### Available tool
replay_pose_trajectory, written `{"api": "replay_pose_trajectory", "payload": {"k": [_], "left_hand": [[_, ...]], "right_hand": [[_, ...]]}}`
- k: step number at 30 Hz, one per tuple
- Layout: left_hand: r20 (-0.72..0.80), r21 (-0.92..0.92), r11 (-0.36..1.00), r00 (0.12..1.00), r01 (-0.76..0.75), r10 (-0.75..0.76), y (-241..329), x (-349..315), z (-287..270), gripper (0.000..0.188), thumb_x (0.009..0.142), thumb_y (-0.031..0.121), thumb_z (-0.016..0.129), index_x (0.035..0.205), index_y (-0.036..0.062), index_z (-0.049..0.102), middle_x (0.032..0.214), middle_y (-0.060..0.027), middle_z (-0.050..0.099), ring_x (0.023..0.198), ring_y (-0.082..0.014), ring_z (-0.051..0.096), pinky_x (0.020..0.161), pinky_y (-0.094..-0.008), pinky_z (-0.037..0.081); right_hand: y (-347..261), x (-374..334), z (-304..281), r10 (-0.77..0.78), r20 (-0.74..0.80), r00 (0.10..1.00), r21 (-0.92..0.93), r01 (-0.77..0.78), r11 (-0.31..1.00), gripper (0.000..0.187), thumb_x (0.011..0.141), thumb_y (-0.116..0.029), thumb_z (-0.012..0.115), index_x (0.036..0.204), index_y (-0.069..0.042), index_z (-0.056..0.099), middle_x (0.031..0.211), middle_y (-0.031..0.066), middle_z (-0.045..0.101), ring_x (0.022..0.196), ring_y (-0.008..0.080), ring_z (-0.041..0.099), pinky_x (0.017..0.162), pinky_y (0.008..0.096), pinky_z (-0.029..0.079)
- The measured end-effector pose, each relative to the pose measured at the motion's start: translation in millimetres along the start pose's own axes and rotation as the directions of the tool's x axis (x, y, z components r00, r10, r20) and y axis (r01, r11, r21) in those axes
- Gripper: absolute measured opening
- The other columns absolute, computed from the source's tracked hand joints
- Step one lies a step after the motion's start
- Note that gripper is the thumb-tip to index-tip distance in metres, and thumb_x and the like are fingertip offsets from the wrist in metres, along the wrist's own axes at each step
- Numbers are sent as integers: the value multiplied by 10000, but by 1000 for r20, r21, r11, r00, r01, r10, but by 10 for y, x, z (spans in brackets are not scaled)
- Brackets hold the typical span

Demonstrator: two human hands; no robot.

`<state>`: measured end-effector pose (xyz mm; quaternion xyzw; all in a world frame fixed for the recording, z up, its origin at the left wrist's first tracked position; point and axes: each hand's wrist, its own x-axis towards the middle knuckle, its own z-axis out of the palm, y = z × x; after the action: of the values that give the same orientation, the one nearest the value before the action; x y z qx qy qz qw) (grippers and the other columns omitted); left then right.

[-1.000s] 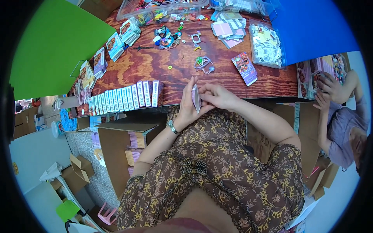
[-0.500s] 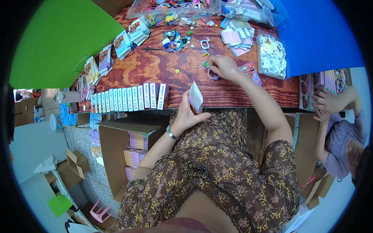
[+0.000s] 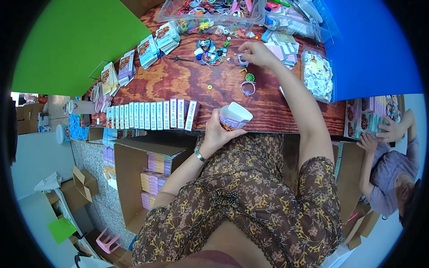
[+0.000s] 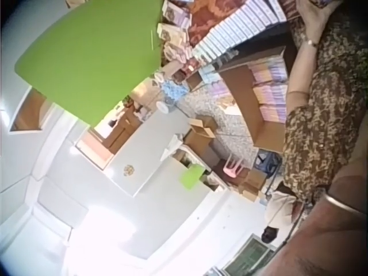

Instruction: Packing small cards and items into small boxes and packaging.

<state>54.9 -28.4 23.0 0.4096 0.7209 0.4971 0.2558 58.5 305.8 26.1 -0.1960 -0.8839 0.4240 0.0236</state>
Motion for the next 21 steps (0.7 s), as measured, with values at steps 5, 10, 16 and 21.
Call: {"api": "replay_pose_trajectory", "payload": {"k": [5, 10, 16, 21], "left_hand": [[-83, 81, 995, 994, -64, 71, -101, 78, 54, 848, 638, 366, 957, 1233, -4, 479, 1111, -190, 626, 1050, -353, 643, 888, -440, 517], [-179, 207, 978, 982, -18, 56, -174, 176, 94, 824, 623, 368, 957, 1188, 0, 483, 1089, -194, 612, 1006, -382, 621, 851, -464, 503], [-236, 234, 971, 972, 45, 12, -189, 324, 120, 774, 603, 358, 964, 1102, 4, 489, 1005, -197, 631, 972, -390, 631, 804, -468, 507], [-288, 258, 966, 957, 29, 48, -217, 419, 94, 766, 589, 358, 970, 1055, 6, 474, 959, -201, 633, 914, -399, 635, 763, -476, 509]], "right_hand": [[247, 148, 229, -21, -145, 989, -433, -44, 901, 289, 839, -159, 750, 1109, -99, 665, 917, 167, 684, 872, 410, 670, 784, 476, 538], [144, 105, 278, -81, -218, 972, -536, -50, 843, 220, 822, -132, 732, 1021, -96, 647, 1089, 157, 632, 1048, 363, 646, 837, 481, 535], [-478, -129, -68, -231, -83, 969, -626, 129, 769, 221, 832, -162, 705, 1043, -113, 661, 1033, 142, 673, 911, 362, 688, 795, 483, 554], [-1170, -465, -259, -319, 71, 945, -562, 302, 770, 200, 838, -157, 695, 1026, -100, 662, 938, 132, 702, 845, 354, 697, 752, 462, 556]]}}
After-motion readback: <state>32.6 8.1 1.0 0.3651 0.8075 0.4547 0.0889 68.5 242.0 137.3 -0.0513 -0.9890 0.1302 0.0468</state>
